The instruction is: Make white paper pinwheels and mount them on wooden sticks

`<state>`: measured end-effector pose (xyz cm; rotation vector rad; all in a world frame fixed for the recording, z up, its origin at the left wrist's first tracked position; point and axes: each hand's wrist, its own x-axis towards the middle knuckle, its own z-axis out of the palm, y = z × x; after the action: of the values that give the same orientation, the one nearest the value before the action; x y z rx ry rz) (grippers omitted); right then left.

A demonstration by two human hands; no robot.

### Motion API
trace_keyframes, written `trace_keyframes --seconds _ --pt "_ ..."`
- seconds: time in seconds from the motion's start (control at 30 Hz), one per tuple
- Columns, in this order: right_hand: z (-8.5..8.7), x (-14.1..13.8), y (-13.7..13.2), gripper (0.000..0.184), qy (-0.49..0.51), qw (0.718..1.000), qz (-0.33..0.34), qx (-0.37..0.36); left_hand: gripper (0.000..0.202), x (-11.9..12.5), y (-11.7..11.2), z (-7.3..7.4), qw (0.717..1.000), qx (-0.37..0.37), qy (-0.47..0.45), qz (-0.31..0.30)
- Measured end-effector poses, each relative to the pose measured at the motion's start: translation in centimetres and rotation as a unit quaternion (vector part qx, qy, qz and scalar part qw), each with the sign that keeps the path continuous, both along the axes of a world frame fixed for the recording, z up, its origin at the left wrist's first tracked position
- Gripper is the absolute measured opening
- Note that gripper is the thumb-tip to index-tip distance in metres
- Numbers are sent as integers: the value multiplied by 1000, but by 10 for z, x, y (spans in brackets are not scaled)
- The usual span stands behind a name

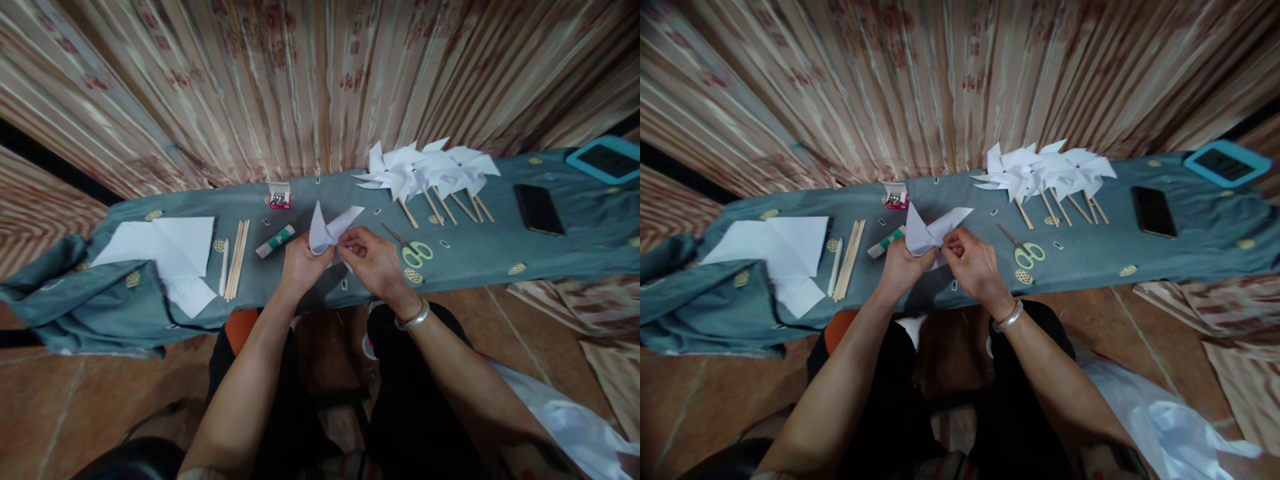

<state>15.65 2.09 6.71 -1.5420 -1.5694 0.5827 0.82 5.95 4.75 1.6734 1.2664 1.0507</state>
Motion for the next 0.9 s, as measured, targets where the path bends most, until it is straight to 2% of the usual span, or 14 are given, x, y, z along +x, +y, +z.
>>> trace_keyframes --seconds 0.23,0.6,0.9 --pt "-4 3 2 8 47 999 10 -16 38 -2 1 0 999 -2 -37 -30" --pt "-11 8 5 11 127 991 26 -29 36 -3 1 -2 994 -31 -91 -43" --pt "-13 9 5 12 146 988 29 -28 35 -3 2 -5 991 -46 -114 -42"
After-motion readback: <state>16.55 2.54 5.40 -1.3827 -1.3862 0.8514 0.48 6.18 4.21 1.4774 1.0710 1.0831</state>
